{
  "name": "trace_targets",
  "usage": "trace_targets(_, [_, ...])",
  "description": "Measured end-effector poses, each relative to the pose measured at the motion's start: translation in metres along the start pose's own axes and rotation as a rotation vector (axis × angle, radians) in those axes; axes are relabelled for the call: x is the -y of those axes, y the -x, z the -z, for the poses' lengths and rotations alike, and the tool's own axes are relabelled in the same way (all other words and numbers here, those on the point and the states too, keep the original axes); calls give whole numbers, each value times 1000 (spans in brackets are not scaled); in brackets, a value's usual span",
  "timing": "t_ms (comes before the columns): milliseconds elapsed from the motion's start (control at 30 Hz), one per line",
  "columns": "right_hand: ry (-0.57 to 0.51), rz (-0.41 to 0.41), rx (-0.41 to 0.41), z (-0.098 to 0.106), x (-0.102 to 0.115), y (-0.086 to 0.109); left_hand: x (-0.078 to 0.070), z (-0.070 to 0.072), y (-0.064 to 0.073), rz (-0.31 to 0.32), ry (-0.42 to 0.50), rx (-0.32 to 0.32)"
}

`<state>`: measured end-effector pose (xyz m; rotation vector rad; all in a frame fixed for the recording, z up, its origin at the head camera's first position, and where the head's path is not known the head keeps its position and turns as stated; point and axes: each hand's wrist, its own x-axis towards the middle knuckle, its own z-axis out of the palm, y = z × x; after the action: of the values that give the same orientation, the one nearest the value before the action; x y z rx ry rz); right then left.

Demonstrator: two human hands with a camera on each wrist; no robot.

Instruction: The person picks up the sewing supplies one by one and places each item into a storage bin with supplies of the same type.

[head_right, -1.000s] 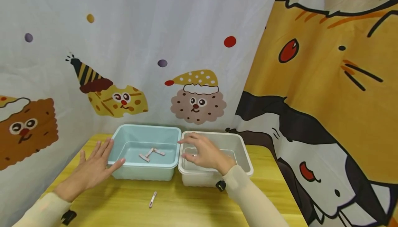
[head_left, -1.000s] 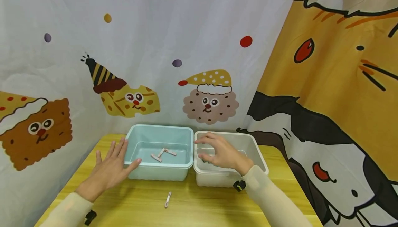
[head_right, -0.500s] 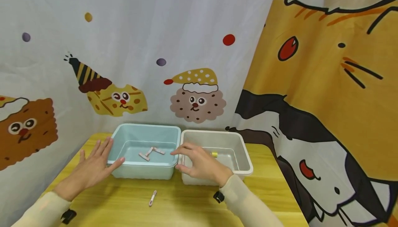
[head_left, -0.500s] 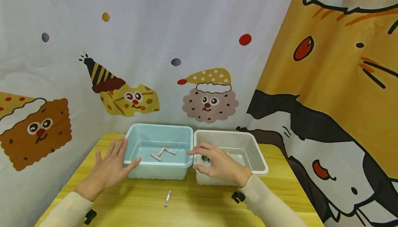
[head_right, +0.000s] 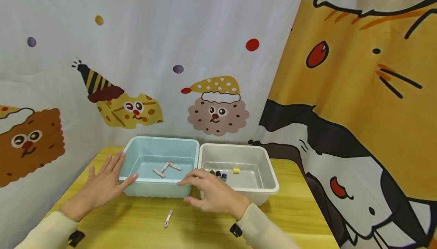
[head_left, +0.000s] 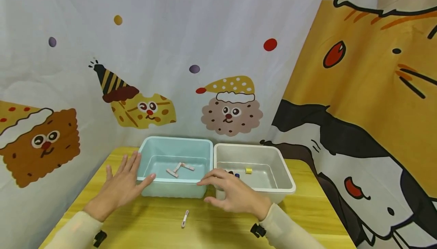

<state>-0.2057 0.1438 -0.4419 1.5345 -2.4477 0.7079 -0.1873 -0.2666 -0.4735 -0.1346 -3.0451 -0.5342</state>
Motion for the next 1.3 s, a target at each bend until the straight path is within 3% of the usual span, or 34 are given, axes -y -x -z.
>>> trace_targets(233, [19, 55, 6, -13, 6, 1, 0, -1, -2, -2, 2, 0])
trace_targets(467, [-25, 55, 71, -26, 12, 2, 0, 0, -3, -3, 6, 2])
trace_targets(800, [9, 89, 107, -52, 10, 3, 1, 1, -4, -7, 2, 1])
trace_targets(1300, [-26, 51, 206, -81, 0, 7, 2, -1, -2, 6, 20, 21])
